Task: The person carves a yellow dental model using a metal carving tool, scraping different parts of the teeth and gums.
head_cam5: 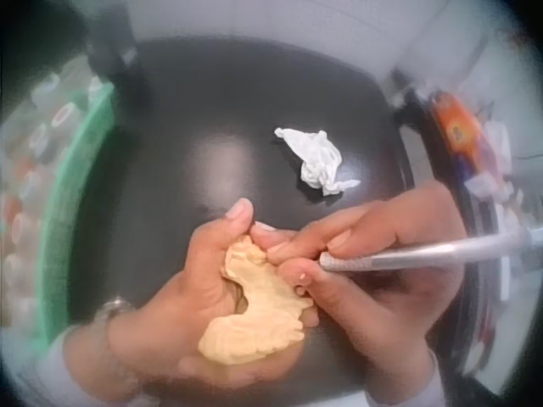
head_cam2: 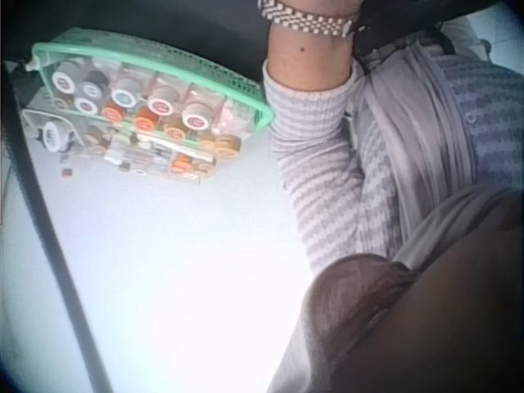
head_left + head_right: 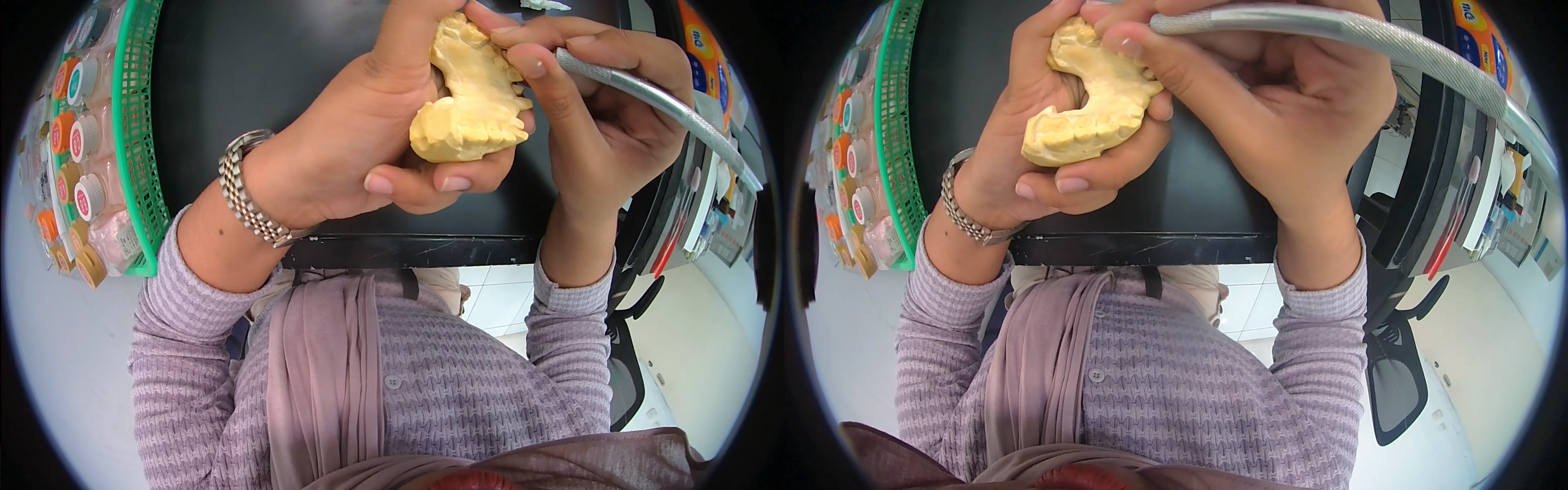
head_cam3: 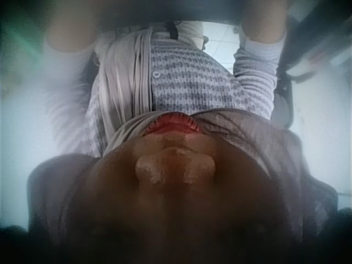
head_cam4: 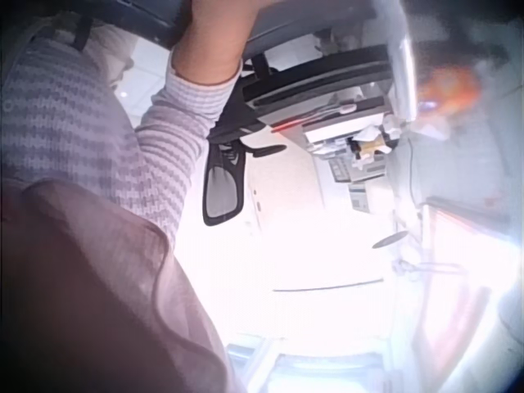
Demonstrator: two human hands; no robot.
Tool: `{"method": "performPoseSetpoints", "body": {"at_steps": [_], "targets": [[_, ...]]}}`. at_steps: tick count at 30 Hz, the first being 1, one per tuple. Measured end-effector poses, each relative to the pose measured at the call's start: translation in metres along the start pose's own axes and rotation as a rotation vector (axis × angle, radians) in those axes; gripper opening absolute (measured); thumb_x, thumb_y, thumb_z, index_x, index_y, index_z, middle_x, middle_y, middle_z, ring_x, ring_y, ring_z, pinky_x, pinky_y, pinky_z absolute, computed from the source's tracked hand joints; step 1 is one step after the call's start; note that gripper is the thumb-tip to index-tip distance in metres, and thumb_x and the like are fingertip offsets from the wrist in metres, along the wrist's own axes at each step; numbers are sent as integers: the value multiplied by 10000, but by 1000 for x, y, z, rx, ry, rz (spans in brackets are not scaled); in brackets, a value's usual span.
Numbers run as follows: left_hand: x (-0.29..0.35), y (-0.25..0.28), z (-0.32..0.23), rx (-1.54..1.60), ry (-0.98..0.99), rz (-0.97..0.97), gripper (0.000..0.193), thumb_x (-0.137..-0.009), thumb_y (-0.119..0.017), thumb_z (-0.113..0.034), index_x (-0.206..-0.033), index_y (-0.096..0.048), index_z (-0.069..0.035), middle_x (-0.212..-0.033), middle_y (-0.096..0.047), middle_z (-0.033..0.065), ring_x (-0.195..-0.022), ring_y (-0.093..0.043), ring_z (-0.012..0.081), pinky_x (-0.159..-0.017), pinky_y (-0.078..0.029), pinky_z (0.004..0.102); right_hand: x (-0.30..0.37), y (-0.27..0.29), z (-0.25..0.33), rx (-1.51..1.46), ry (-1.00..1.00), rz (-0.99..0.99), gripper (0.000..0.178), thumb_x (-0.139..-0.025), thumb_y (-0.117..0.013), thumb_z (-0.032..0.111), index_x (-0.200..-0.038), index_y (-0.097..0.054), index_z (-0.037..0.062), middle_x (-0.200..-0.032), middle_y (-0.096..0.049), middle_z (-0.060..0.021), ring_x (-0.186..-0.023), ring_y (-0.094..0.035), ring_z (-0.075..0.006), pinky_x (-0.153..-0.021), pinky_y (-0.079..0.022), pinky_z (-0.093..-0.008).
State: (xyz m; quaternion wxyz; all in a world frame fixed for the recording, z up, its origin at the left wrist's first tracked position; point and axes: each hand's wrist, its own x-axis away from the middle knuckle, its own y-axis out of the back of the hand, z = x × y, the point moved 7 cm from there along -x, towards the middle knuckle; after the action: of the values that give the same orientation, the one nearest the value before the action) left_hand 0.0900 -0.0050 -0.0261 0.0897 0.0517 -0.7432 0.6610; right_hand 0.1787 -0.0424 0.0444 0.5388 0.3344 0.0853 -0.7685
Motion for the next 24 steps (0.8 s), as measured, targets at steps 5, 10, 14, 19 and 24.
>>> {"method": "performPoseSetpoints", "body": {"at_steps": [5, 10, 14, 19, 24], "targets": [[-2, 1, 3, -36, 24, 146, 623, -954, -254, -582, -1078, -516, -30, -911, -574, 69, -781, -568, 138, -708, -473, 233, 0, 1, 8, 116, 53, 47, 277, -800, -663, -97, -1002, -499, 0, -876, -666, -228, -790, -698, -242, -660, -592, -270], [3, -2, 1, 65, -57, 25, 621, -940, -273, -604, -1057, -523, -48, -878, -574, 62, -736, -566, 141, -673, -475, 245, 2, -1, 8, 101, 19, 35, 288, -794, -671, -93, -1005, -500, 2, -876, -669, -219, -796, -699, -244, -670, -592, -273], [0, 10, 10, 68, 48, 2, 631, -919, -281, -640, -989, -537, -68, -849, -588, 68, -703, -568, 141, -639, -473, 254, 0, -1, 11, 148, 45, 69, 274, -792, -683, -76, -990, -515, 11, -875, -670, -202, -729, -688, -204, -597, -568, -230], [3, -6, 12, -308, -45, -262, 815, -826, -234, -780, -952, -496, -19, -618, -507, 88, -405, -450, 116, -369, -369, 213, -1, 21, -12, -212, -319, -316, 209, -840, -638, -17, -958, -476, 41, -891, -649, -178, -726, -678, -199, -625, -563, -252], [16, -34, 24, -491, 204, 114, 1033, -658, -296, -926, -938, -456, 55, -604, -537, 160, -427, -486, 149, -384, -387, 229, 16, 55, -53, -84, -454, -459, 154, -852, -640, -2, -985, -566, 11, -1057, -628, -173, -770, -665, -173, -644, -550, -240]]}}
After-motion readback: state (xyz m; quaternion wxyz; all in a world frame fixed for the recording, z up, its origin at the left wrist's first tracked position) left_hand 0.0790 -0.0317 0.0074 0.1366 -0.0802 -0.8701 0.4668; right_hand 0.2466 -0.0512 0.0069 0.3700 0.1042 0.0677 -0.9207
